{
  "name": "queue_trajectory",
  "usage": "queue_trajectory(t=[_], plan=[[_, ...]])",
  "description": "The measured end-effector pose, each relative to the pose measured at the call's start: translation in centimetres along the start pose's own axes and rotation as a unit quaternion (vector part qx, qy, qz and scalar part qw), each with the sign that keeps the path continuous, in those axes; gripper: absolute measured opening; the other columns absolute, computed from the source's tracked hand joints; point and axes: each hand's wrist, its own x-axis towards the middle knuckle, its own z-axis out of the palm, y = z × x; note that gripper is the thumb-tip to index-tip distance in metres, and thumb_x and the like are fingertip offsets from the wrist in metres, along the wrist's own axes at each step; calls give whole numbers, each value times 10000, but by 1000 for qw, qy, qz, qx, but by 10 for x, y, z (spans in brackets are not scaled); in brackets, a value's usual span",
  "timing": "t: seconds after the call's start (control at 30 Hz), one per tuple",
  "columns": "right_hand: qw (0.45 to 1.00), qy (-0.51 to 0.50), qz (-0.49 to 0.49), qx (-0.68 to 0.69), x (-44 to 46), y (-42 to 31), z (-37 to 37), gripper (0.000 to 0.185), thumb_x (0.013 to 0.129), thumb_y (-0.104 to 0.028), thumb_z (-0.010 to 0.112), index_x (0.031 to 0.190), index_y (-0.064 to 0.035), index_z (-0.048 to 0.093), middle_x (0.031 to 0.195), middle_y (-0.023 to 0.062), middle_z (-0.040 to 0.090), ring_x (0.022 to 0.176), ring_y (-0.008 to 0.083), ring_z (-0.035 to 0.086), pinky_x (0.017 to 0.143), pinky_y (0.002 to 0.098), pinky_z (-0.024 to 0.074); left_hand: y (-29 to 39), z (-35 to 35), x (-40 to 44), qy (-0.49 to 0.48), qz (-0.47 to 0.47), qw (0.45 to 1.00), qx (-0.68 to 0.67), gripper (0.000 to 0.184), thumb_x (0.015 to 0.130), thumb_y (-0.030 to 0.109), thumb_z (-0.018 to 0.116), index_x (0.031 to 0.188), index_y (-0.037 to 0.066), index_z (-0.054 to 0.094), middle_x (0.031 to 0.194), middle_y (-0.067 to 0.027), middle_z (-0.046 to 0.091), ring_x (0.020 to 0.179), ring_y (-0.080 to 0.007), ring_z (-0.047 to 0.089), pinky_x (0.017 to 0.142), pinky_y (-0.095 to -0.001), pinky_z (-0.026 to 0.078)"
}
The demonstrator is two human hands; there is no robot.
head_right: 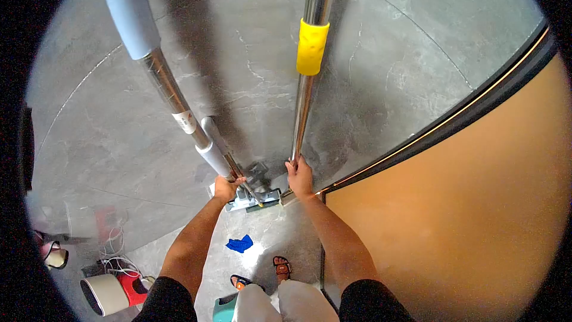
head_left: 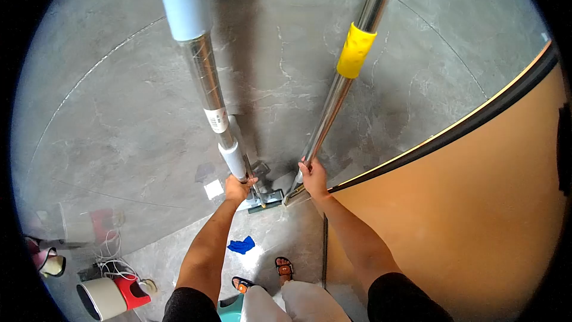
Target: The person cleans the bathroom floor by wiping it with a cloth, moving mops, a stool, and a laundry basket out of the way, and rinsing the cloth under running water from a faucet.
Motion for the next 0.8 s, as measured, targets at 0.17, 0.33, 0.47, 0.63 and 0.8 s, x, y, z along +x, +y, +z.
queue_trajectory(t=[0.17,0.33,0.47,0.63,0.8], plan=[[998,-14,10,-58,35,35,19,258,808,-174,717,946,-6,579,848,199,674,821,401,653,713,445,508,-8,5,8,-21,-19,1000,-7,341,702,288,858,878,40,702,817,-125,713,761,-236,688,698,-365,524],[976,1,56,-211,51,46,14,312,791,-198,731,990,-10,580,879,209,675,867,408,649,759,477,505,-11,12,9,-7,-25,1000,-7,423,718,254,855,1019,33,655,928,-94,702,856,-183,650,768,-326,512],[969,-41,80,-232,55,43,1,339,785,-218,738,1002,-19,568,898,204,677,877,407,652,758,475,511,-24,20,12,22,-13,998,-56,504,672,253,885,1045,16,643,982,-103,698,909,-197,647,828,-329,511],[976,-57,3,-212,47,14,-11,355,776,-264,760,952,-13,581,881,188,682,834,395,656,739,468,508,19,2,-18,66,-103,992,-39,475,673,247,882,1009,0,656,950,-104,700,894,-193,643,799,-337,506],[984,-114,15,-135,43,23,-5,321,807,-267,732,955,-13,604,842,177,680,797,382,656,721,455,501,-13,21,-7,67,-45,992,-100,389,735,266,833,989,15,679,925,-100,707,868,-195,652,767,-337,505]])
